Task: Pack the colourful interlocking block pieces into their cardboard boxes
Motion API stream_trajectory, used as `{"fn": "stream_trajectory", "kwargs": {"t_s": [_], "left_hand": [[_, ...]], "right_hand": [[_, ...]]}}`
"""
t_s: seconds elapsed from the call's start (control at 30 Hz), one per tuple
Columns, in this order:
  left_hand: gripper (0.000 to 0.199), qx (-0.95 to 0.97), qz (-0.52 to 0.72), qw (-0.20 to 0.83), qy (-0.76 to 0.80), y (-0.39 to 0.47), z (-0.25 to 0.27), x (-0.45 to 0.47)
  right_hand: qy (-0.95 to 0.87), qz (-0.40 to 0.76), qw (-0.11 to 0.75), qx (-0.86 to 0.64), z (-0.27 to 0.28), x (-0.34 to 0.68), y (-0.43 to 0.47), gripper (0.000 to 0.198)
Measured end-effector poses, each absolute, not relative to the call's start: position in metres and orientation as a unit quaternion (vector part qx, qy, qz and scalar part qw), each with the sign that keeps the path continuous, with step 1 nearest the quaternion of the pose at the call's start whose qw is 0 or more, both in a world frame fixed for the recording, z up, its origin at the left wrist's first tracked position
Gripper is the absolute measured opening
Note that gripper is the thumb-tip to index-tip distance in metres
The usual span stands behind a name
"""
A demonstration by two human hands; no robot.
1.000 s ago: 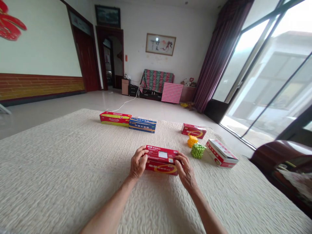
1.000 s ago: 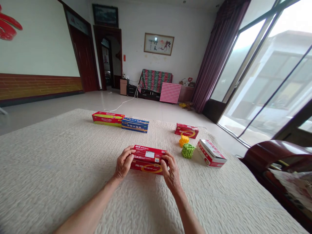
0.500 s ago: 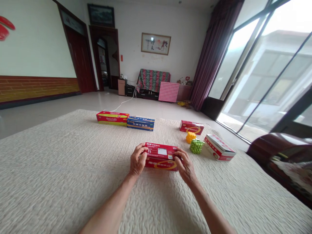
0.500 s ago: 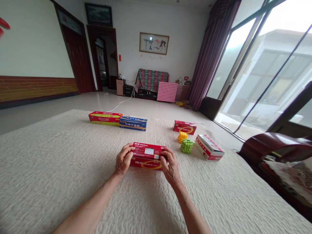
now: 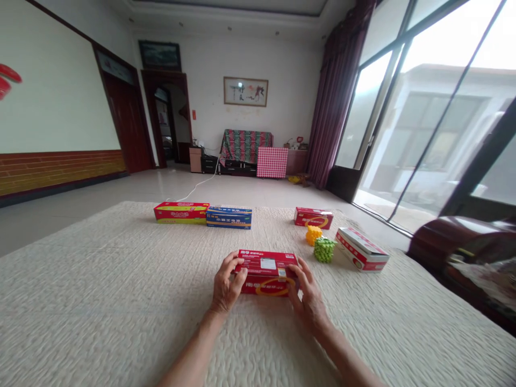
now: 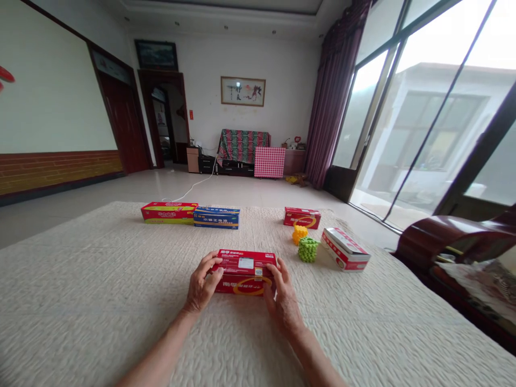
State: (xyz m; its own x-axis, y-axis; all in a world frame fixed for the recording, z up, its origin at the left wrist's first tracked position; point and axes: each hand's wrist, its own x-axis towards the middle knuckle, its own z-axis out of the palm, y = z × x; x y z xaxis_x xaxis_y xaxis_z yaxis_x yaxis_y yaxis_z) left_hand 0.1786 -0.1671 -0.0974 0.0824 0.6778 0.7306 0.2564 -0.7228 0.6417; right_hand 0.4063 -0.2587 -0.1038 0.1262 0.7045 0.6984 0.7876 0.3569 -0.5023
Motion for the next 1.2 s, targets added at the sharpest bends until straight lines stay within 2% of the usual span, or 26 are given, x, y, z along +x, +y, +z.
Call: {"fn": "stream_trajectory", "kwargs": {"t_s": [0.17,0.37,0.43,0.57,0.63,0.83,1.03,1.1,1.2], "left_hand": [[0.032,0.742,0.559,0.159,0.336,-0.168,-0.102,0.174],[0.058,0.775,0.521,0.131,0.334,-0.170,-0.115,0.176],[0.061,0.776,0.518,0.136,0.334,-0.170,-0.117,0.177],[0.062,0.775,0.519,0.144,0.329,-0.155,-0.115,0.188],[0.062,0.772,0.524,0.145,0.328,-0.139,-0.114,0.200],[0.061,0.762,0.537,0.146,0.330,-0.074,-0.117,0.249],[0.064,0.748,0.552,0.147,0.336,-0.022,-0.127,0.284],[0.066,0.743,0.557,0.152,0.339,-0.008,-0.129,0.291],[0.068,0.730,0.569,0.161,0.342,0.009,-0.131,0.299]], "right_hand": [[-0.663,-0.025,0.478,-0.576,-0.112,0.409,-0.262,0.052],[-0.573,0.024,0.530,-0.625,-0.122,0.410,-0.259,0.071],[-0.562,0.035,0.526,-0.638,-0.123,0.413,-0.256,0.066],[-0.585,0.042,0.491,-0.644,-0.120,0.428,-0.241,0.035],[-0.590,0.044,0.481,-0.647,-0.119,0.439,-0.226,0.030],[-0.524,-0.069,0.484,-0.697,-0.121,0.464,-0.171,0.035],[-0.519,-0.040,0.507,-0.687,-0.127,0.468,-0.136,0.052],[-0.546,-0.053,0.489,-0.678,-0.129,0.469,-0.128,0.053],[-0.620,-0.067,0.415,-0.662,-0.130,0.470,-0.117,0.048]]}}
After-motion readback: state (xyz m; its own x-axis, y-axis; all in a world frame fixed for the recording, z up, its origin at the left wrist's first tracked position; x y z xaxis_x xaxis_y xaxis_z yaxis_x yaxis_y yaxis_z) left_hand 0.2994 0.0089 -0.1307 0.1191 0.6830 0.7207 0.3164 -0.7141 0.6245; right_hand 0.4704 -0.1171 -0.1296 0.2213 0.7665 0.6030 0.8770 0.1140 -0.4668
